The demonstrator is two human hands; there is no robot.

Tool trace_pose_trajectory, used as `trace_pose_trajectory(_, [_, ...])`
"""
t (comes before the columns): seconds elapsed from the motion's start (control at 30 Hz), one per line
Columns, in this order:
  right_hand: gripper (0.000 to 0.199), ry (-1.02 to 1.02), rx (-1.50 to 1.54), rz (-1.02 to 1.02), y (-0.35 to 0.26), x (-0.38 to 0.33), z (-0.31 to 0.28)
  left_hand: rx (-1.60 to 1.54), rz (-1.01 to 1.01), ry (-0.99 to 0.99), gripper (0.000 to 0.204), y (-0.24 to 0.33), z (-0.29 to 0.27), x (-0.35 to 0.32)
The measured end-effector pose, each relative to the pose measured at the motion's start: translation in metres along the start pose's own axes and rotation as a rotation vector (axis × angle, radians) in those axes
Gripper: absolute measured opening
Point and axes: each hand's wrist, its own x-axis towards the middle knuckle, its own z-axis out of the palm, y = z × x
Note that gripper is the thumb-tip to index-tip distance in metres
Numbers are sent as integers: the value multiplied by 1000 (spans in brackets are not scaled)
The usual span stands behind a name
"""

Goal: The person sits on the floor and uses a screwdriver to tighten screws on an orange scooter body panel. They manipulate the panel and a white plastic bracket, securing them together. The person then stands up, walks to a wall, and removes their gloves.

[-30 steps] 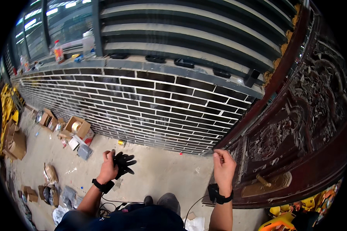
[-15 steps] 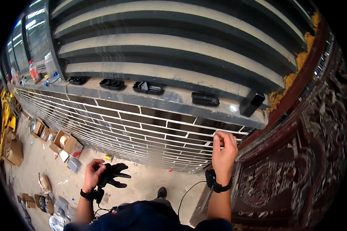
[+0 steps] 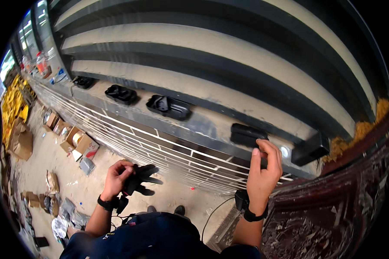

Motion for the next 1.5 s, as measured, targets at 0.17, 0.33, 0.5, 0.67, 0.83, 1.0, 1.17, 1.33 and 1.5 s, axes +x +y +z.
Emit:
trace_pose_trajectory(0.17, [15,-241,-9,-190,-47,13,50,-24,7,-35,15,2,4,11])
trace_pose_trajectory(0.33, [15,-387,-5,-405,-78,31,118,-36,-40,-16,14,10,0,15])
trace_pose_trajectory(0.5, [25,-487,-174,-488,-101,41,153,42,15,-2,16,20,-6,15])
trace_pose_trajectory(0.67, [30,-567,-239,-485,-100,39,170,41,-8,27,13,27,-18,15])
trace_pose_trajectory(0.83, [28,-563,-259,-490,-105,41,173,-19,-59,16,16,31,-26,22])
trace_pose_trajectory(1.0, [29,-551,-295,-453,-113,39,170,-31,-134,-7,17,36,-36,26])
trace_pose_trajectory(1.17, [38,-487,-372,-377,-119,38,158,-1,63,-54,17,10,-46,29])
trace_pose_trajectory(1.33, [28,-385,-257,-213,-126,33,149,-20,-15,-68,16,29,-46,30])
trace_pose_trajectory(1.5, [23,-540,-1,-273,-127,4,162,-141,-13,-70,18,35,-45,34])
